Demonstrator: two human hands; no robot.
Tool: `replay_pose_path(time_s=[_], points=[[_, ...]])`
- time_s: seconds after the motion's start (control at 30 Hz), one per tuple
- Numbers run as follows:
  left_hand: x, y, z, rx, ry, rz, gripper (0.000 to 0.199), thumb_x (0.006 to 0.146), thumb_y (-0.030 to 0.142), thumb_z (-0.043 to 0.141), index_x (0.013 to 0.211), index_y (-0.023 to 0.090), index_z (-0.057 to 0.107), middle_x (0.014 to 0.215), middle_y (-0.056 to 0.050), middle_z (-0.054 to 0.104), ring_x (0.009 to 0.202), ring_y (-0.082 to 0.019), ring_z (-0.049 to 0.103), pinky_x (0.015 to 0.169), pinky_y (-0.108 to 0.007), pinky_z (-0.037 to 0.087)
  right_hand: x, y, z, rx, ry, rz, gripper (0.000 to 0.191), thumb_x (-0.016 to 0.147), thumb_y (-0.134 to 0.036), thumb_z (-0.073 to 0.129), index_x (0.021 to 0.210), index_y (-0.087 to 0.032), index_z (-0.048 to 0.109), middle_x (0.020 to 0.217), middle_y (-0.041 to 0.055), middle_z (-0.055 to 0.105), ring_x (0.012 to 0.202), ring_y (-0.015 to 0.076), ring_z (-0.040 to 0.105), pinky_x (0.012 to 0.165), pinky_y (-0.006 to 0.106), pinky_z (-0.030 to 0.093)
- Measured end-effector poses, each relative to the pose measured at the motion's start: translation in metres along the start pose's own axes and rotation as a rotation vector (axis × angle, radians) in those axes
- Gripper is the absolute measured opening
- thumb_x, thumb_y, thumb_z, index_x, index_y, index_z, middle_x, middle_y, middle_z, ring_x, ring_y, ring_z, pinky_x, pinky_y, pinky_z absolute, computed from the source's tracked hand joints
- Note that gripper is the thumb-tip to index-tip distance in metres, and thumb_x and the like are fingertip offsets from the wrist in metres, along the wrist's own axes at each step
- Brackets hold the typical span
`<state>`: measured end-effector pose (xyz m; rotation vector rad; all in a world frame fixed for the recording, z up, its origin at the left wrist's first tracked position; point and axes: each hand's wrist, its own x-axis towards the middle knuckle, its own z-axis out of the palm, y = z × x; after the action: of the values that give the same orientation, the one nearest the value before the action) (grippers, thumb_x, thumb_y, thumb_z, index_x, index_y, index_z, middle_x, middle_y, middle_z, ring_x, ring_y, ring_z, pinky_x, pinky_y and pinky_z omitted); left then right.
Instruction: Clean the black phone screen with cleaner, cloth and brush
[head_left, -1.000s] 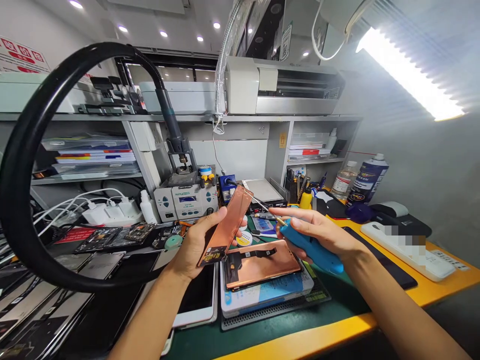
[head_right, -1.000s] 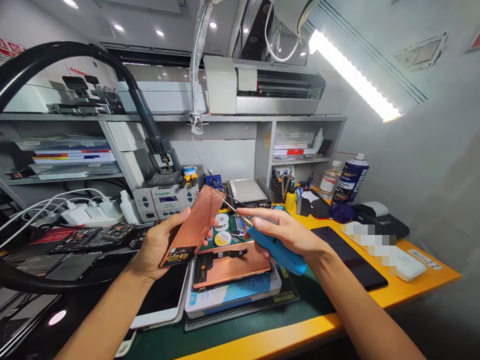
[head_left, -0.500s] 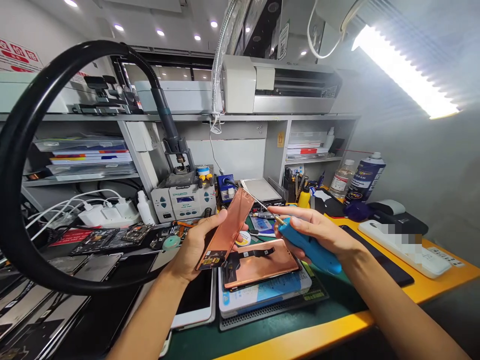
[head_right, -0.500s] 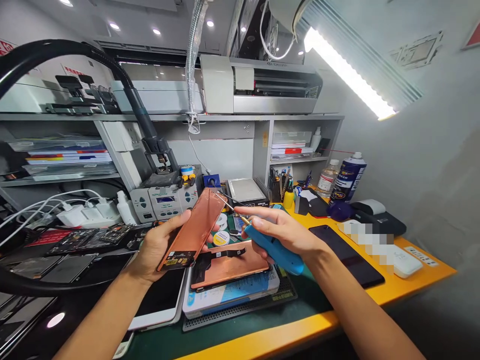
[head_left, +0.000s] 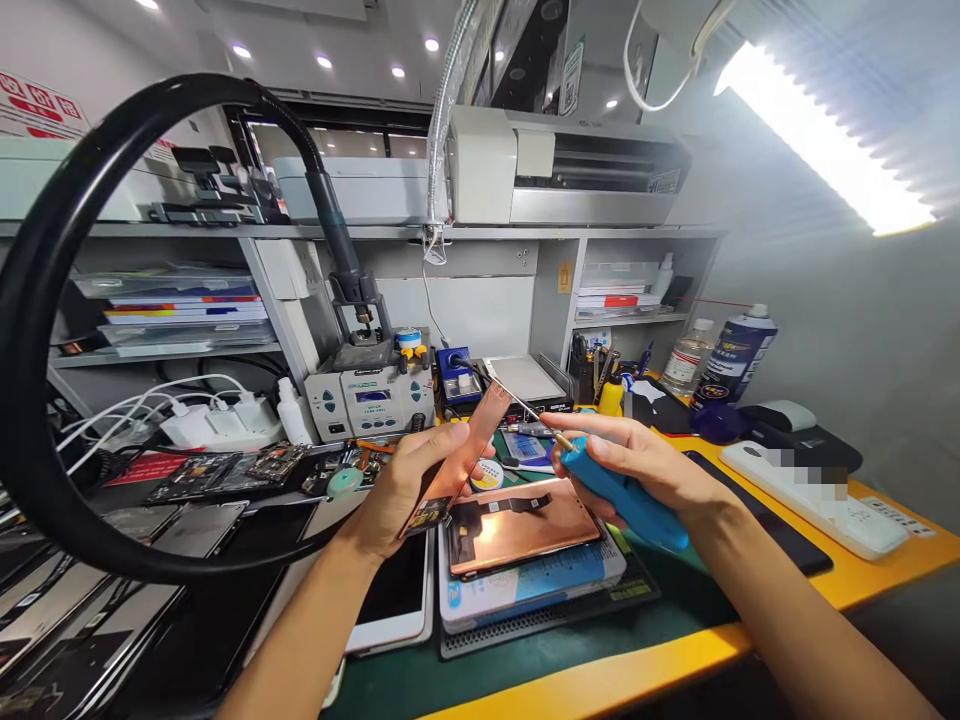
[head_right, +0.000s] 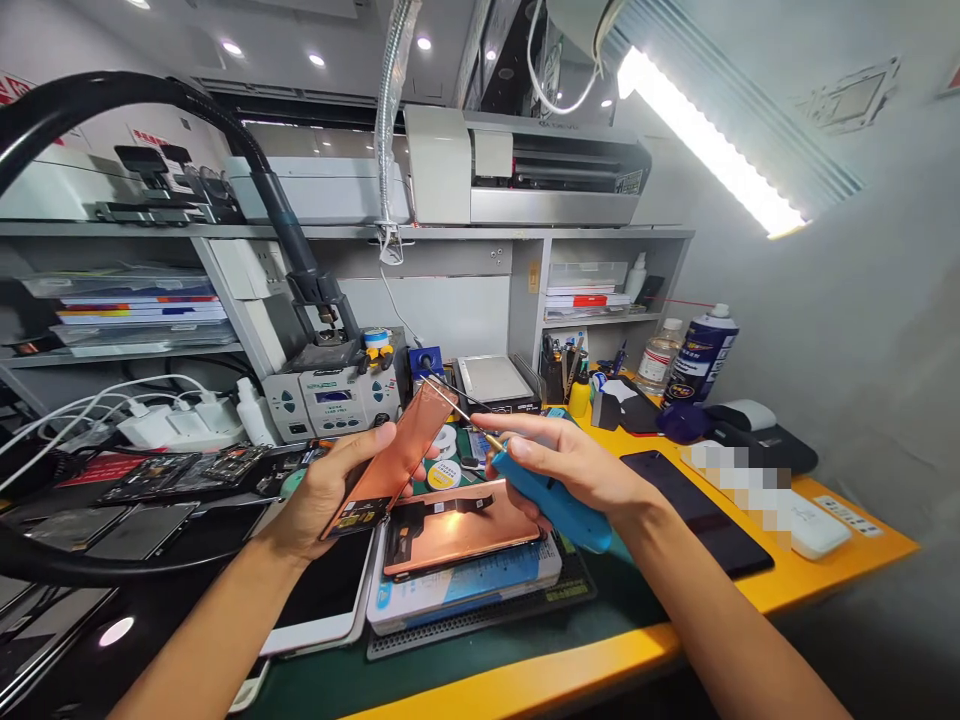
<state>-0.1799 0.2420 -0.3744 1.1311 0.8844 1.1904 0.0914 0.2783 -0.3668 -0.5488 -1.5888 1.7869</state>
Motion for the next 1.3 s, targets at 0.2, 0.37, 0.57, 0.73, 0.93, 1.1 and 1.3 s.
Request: replay_pose_path(time_s=[0.2, 0.37, 0.57, 0.73, 0.93, 1.1, 1.3], points=[[0.0, 0.002, 0.003, 0.09, 0.041, 0.017, 0.049, 0.084, 0.057, 0.069, 0.094, 0.01, 0.077, 0.081, -0.009, 0.07, 0.066, -0.016, 0.06, 0.061, -0.026, 0.048, 0.0, 0.006, 0.003, -0.014, -0.006, -0.031, 0.051, 0.091, -0.041, 0.075, 0.138, -0.022, 0.066, 0.089, 0.0084, 0.07, 0.051, 0.011, 0.06, 0.044, 0.022, 0.045], [0.0, 0.0, 0.001, 0.078, 0.029, 0.027, 0.048, 0.083, 0.057, 0.069, 0.093, 0.011, 0.076, 0.083, -0.008, 0.07, 0.068, -0.016, 0.06, 0.062, -0.026, 0.046, 0.002, 0.006, 0.002, -0.014, -0.041, -0.018, 0.05, 0.092, -0.039, 0.074, 0.138, -0.023, 0.065, 0.093, 0.0089, 0.07, 0.054, 0.0113, 0.062, 0.046, 0.022, 0.047], [0.0, -0.001, -0.002, 0.083, -0.019, 0.086, 0.041, 0.086, 0.048, 0.067, 0.106, 0.013, 0.076, 0.09, -0.007, 0.07, 0.079, -0.018, 0.061, 0.072, -0.026, 0.048, 0.004, 0.005, -0.002, -0.019, -0.073, 0.004, 0.049, 0.092, -0.039, 0.074, 0.138, -0.025, 0.065, 0.095, 0.0089, 0.069, 0.055, 0.0121, 0.063, 0.047, 0.023, 0.048], [0.0, -0.003, 0.005, 0.429, 0.224, 0.4, 0.052, 0.084, 0.045, 0.073, 0.126, 0.016, 0.069, 0.114, -0.01, 0.07, 0.105, -0.026, 0.064, 0.087, -0.032, 0.049, 0.003, 0.006, 0.001, -0.025, -0.057, -0.024, 0.048, 0.093, -0.038, 0.074, 0.138, -0.023, 0.065, 0.092, 0.0082, 0.07, 0.054, 0.0113, 0.062, 0.048, 0.023, 0.048], [0.013, -0.02, 0.002, 1.152, 0.627, 0.95, 0.056, 0.08, 0.037, 0.077, 0.129, 0.013, 0.063, 0.121, -0.015, 0.067, 0.115, -0.031, 0.061, 0.104, -0.044, 0.05, 0.006, 0.005, 0.006, -0.06, 0.063, -0.036, 0.052, 0.096, -0.04, 0.07, 0.142, -0.018, 0.061, 0.059, -0.0009, 0.062, 0.049, 0.0125, 0.059, 0.045, 0.021, 0.046], [0.016, -0.024, -0.001, 1.357, 0.711, 1.055, 0.067, 0.082, 0.037, 0.076, 0.136, 0.007, 0.052, 0.122, -0.019, 0.067, 0.112, -0.033, 0.061, 0.101, -0.048, 0.053, 0.009, 0.003, 0.009, -0.114, 0.113, 0.028, 0.057, 0.093, -0.043, 0.073, 0.142, -0.016, 0.06, 0.061, -0.0005, 0.063, 0.052, 0.0124, 0.06, 0.046, 0.02, 0.046], [0.015, -0.022, -0.001, 1.388, 0.708, 1.068, 0.066, 0.083, 0.036, 0.075, 0.136, 0.006, 0.05, 0.122, -0.02, 0.067, 0.112, -0.033, 0.061, 0.101, -0.05, 0.053, 0.01, 0.003, 0.009, -0.162, 0.145, 0.065, 0.061, 0.091, -0.046, 0.075, 0.142, -0.017, 0.06, 0.07, 0.0014, 0.067, 0.051, 0.0105, 0.059, 0.045, 0.019, 0.044]])
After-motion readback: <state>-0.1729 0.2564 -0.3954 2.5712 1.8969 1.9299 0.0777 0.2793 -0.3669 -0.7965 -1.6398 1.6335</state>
